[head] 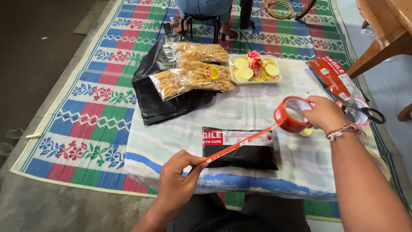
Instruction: The person places a snack into a black plastic bag and seals it. They then apply a 'FRAGILE' tape strip and a 'Shopee' tape strip to the bag using scissors to cut the tape. Finally, they place the sealed bag into a larger black plastic bag.
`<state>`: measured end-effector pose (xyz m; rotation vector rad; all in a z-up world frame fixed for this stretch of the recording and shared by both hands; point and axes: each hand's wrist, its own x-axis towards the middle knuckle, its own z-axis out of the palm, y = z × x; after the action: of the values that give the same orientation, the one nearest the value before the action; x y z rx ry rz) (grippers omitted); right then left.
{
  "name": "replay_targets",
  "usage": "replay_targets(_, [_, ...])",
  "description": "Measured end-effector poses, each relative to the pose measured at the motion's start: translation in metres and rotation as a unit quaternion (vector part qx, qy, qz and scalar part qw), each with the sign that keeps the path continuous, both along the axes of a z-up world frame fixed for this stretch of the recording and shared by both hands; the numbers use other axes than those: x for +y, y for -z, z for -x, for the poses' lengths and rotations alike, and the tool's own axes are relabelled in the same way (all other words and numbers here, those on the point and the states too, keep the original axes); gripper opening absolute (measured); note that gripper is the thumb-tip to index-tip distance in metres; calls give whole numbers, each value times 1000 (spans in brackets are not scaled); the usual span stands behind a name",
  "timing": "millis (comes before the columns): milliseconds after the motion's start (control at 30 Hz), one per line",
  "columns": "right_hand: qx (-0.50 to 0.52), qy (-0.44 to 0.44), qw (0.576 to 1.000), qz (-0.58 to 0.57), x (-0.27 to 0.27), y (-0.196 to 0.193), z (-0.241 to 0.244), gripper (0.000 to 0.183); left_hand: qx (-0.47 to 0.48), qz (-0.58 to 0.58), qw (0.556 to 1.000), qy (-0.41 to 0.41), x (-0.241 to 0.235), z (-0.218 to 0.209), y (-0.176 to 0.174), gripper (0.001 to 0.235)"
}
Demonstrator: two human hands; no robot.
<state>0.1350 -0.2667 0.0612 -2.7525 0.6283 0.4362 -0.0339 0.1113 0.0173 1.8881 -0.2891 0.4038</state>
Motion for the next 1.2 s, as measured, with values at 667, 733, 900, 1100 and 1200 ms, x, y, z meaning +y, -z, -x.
replay_targets(667, [26,80,995,-56,11,2,-22,53,65,-24,997,-42,21,26,18,8])
replay_targets(733, [28,88,994,-51,14,1,-22,50,37,-23,998,-38,17,30,12,6])
replay_targets(900, [47,108,992,-37,17,1,-29,56,-65,-14,997,-29,6,39,18,5])
replay_targets(1100, [57,130,988,-66,16,8,-30,62,-151,-38,987,-41,-5,48,19,7])
replay_targets(1200, [91,137,985,-51,9,24,-36,63,-154,-20,986,-66,-11,52,18,13])
